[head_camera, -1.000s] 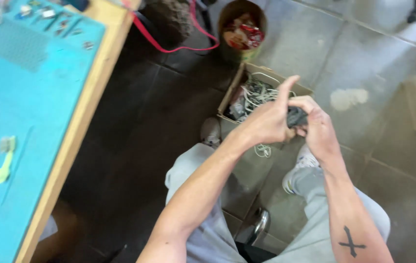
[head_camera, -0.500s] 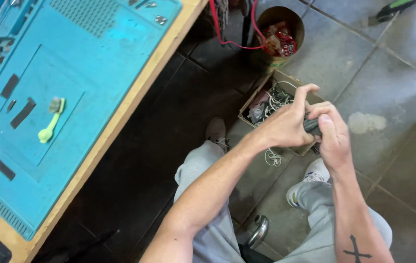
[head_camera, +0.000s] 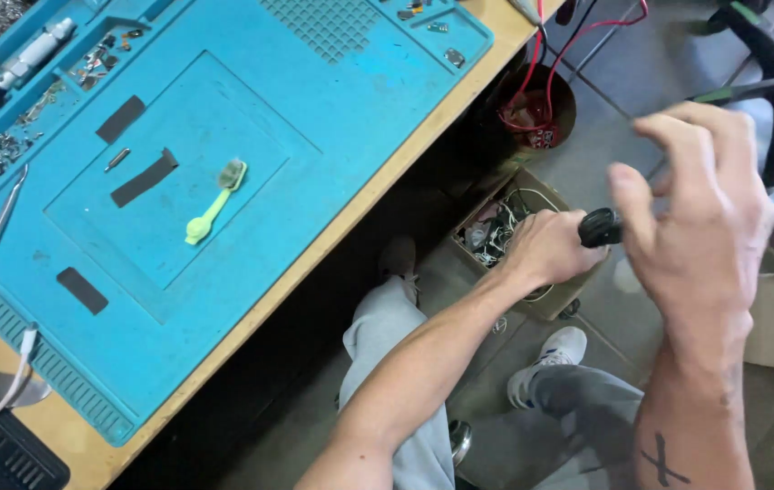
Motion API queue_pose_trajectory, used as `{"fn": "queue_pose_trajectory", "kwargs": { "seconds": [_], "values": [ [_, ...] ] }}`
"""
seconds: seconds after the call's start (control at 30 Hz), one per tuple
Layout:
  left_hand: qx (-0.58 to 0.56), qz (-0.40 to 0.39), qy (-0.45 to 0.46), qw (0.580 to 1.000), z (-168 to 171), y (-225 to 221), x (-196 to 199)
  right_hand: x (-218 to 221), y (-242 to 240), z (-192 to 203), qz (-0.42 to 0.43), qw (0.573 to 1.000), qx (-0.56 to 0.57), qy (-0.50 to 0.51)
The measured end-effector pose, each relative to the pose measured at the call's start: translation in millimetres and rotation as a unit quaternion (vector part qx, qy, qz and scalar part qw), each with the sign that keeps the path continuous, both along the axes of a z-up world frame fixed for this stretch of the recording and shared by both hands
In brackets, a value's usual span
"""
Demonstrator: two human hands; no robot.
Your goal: Untangling and coiling various electronic cables from a storage box.
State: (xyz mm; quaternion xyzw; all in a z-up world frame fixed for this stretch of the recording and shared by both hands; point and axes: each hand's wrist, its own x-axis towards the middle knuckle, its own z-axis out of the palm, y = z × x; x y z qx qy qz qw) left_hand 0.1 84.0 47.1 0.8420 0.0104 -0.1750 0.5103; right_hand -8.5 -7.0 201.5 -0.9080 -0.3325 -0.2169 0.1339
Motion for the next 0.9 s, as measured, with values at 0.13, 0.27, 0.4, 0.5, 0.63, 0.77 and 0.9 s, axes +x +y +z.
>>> {"fn": "queue_pose_trajectory", "kwargs": {
  "seconds": [0.13, 0.27, 0.4, 0.5, 0.63, 0.77, 0.9],
  "values": [
    [-0.022, 0.010, -0.022, 0.999, 7.5, 14.8, 3.6, 28.5, 133.3, 45.2, 0.210, 0.974, 0.048, 0.073],
    [-0.035, 0.022, -0.041, 0.998, 7.6, 31.9, 9.8, 106.6, 226.9, -1.4, 0.273, 0.962, 0.002, -0.016],
    [-0.046, 0.040, -0.049, 0.997, 0.4, 50.1, 19.4, 123.6, 258.5, -17.5, 0.262, 0.964, 0.001, -0.039],
    [-0.054, 0.046, -0.056, 0.996, -8.5, 59.7, 25.4, 125.9, 267.0, -17.7, 0.264, 0.964, 0.008, -0.031],
    [-0.067, 0.061, -0.062, 0.994, -28.3, 68.0, 30.6, 126.9, 271.5, -23.2, 0.272, 0.962, 0.015, -0.016],
    [-0.073, 0.073, -0.069, 0.992, -92.4, 105.2, 36.5, 124.0, 270.1, -21.9, 0.276, 0.961, 0.029, -0.004],
    [-0.070, 0.083, -0.075, 0.991, -138.0, 136.4, 22.5, 121.6, 262.5, -22.0, 0.279, 0.959, 0.051, 0.006]
  ]
}}
